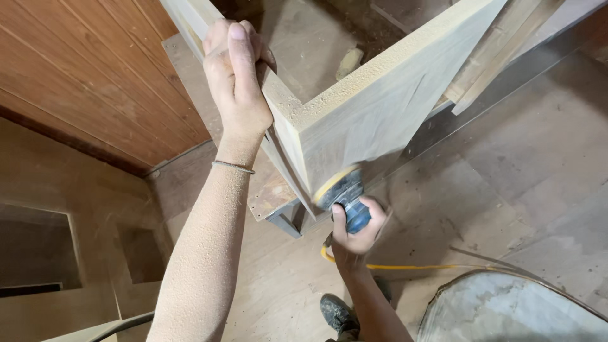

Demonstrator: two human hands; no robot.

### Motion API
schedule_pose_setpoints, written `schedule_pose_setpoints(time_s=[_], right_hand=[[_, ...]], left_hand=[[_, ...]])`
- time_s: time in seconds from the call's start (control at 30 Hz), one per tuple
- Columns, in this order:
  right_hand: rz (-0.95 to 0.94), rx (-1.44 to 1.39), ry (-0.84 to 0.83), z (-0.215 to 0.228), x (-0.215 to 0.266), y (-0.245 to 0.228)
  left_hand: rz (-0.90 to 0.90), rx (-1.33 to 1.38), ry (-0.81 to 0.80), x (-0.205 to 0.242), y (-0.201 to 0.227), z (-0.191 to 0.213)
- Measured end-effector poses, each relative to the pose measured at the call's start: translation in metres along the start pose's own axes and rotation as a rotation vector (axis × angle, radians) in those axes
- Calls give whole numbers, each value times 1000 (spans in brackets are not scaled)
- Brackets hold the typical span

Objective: The person sands the surfaces and edges of a wooden cabinet using an orbital sander.

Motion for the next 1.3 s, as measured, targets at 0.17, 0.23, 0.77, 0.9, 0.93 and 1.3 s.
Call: schedule_pose_setpoints(time_s=[0.17,0.23,0.77,0.9,0.93,1.3], right_hand=[[-164,-28,61,6,-32,11],[-107,-8,36,4,-70,-17],[-217,43,118,23,-84,32],[-114,-3,91,18,-118,13],[-76,-6,76,16,-122,5],[-136,9,86,23,-100,34]], left_hand=[[78,25,12,2,0,1],[80,30,9,1,1,1],[-105,42,-15,7,-30,-1],[-96,64,-11,11,-38,-6],[-96,74,-3,12,-37,-5],[-111,80,15,8,-29,-5]])
Point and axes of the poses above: each hand's wrist, its own x-axis away from the middle knuckle, its own z-axis out of the back of the hand, y = z × x, the point moved 7 cm from there along -x, towards the middle knuckle, and after that the axes turned 12 degrees about -x, right-handed, at the moved point
